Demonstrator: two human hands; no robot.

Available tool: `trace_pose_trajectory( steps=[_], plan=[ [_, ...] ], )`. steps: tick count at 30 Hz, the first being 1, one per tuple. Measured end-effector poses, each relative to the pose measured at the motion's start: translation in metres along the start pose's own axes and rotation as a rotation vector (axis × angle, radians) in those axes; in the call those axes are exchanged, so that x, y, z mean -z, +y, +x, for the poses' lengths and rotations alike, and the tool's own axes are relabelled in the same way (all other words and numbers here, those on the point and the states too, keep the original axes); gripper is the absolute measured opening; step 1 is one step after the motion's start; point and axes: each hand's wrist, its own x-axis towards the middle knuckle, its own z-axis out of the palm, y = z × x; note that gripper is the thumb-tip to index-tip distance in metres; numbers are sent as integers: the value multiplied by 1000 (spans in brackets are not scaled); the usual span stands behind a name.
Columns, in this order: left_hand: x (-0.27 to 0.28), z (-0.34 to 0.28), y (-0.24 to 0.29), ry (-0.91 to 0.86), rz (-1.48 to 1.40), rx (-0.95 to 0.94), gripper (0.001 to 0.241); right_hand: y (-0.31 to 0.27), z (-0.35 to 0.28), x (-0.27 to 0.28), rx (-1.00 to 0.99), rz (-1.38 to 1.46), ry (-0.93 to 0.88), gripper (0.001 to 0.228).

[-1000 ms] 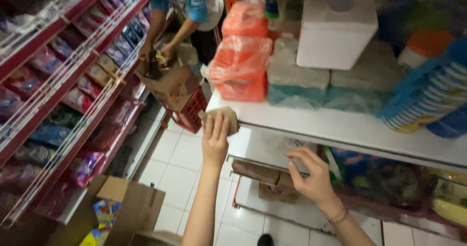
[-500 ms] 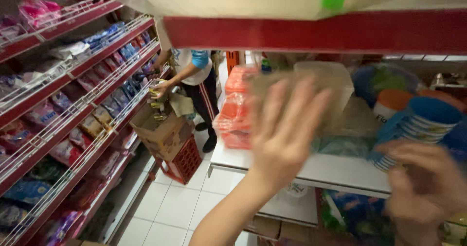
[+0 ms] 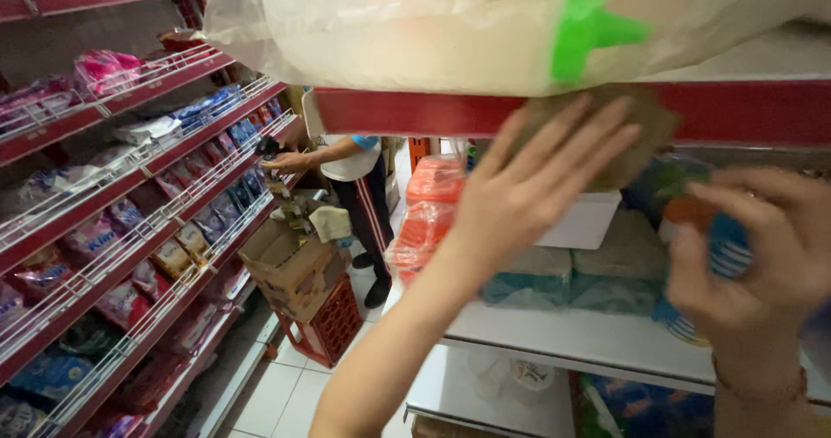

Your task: The person wipes the edges and surfaces of store shelves using a cloth. They then spray a cleaning solution from a green bottle onto the shelves and continue wiping. Finally, they wipe the glass door of a beverage refrigerator.

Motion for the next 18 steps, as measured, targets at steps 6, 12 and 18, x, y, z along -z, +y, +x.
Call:
trace_pose_trajectory(
  steps=[6,12,18],
  plan=[
    [17,-54,-52,-19,23,162,53,-32,58,-4,197,-335,-78,53],
    [32,-77,-88,77,71,412,65,-30,71,-14,202,-434,-19,53],
    [21,-63,-46,179,-160,474,70,-27,66,-17,150,-390,19,44]
  ],
)
